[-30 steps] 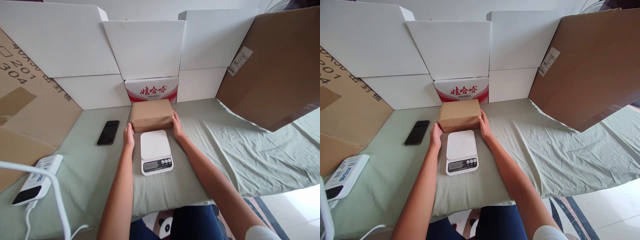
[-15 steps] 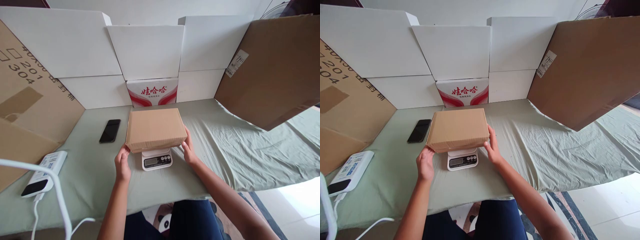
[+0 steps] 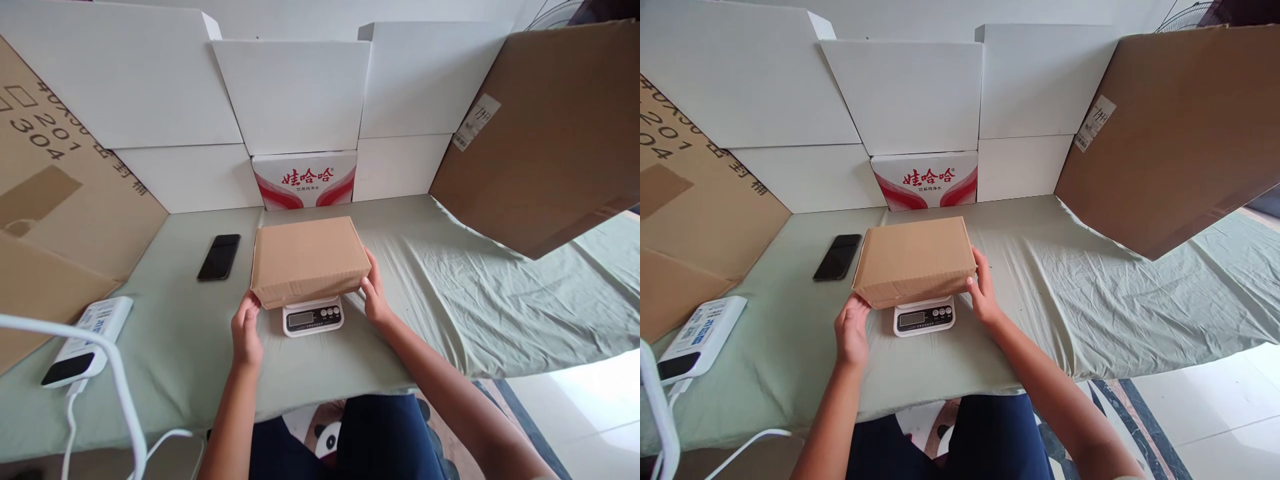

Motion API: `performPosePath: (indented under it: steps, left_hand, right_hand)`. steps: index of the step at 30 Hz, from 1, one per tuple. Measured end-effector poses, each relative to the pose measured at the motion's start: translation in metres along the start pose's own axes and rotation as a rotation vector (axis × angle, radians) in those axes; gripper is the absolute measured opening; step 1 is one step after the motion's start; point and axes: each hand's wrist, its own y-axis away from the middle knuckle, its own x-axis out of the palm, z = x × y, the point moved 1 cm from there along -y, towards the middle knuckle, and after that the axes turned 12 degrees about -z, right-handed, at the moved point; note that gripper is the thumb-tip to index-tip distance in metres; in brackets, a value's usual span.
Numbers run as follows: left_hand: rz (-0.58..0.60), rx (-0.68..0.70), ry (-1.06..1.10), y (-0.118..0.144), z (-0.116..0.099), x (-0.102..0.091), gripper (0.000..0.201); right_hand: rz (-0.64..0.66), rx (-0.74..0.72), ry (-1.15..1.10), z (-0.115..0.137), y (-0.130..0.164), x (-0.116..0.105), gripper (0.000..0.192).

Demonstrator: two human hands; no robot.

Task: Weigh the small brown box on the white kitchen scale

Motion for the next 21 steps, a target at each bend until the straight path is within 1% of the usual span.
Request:
performPosePath:
  steps: [4, 8, 12, 17, 19, 21]
  left_hand:
    - [0.015, 0.0, 0.004, -0.001, 0.0, 0.001, 0.071]
    - [0.034, 0.004, 0.003, -0.002, -0.002, 0.002, 0.072]
    - [0.029, 0.021, 0.018, -0.001, -0.003, 0.001, 0.074]
    - [0.042, 0.008, -0.005, 0.004, -0.001, 0.0, 0.073]
    - [0.041, 0.025, 0.005, 0.001, -0.005, 0.002, 0.073]
    - [0.053, 0.059, 0.031, -0.01, -0.015, 0.009, 0.071]
  right_hand:
    - [0.003, 0.003, -0.016, 0.002, -0.001, 0.0, 0.067]
    - [-0.005, 0.024, -0.001, 0.004, -0.001, -0.001, 0.07]
    - [-0.029, 0.024, -0.012, 0.003, -0.002, -0.002, 0.072]
    - [-0.008, 0.025, -0.017, 0.003, 0.0, 0.0, 0.071]
    - [-0.01, 0.016, -0.03, 0.009, -0.003, 0.001, 0.071]
    - [-0.03, -0.007, -0.046, 0.019, -0.013, 0.002, 0.068]
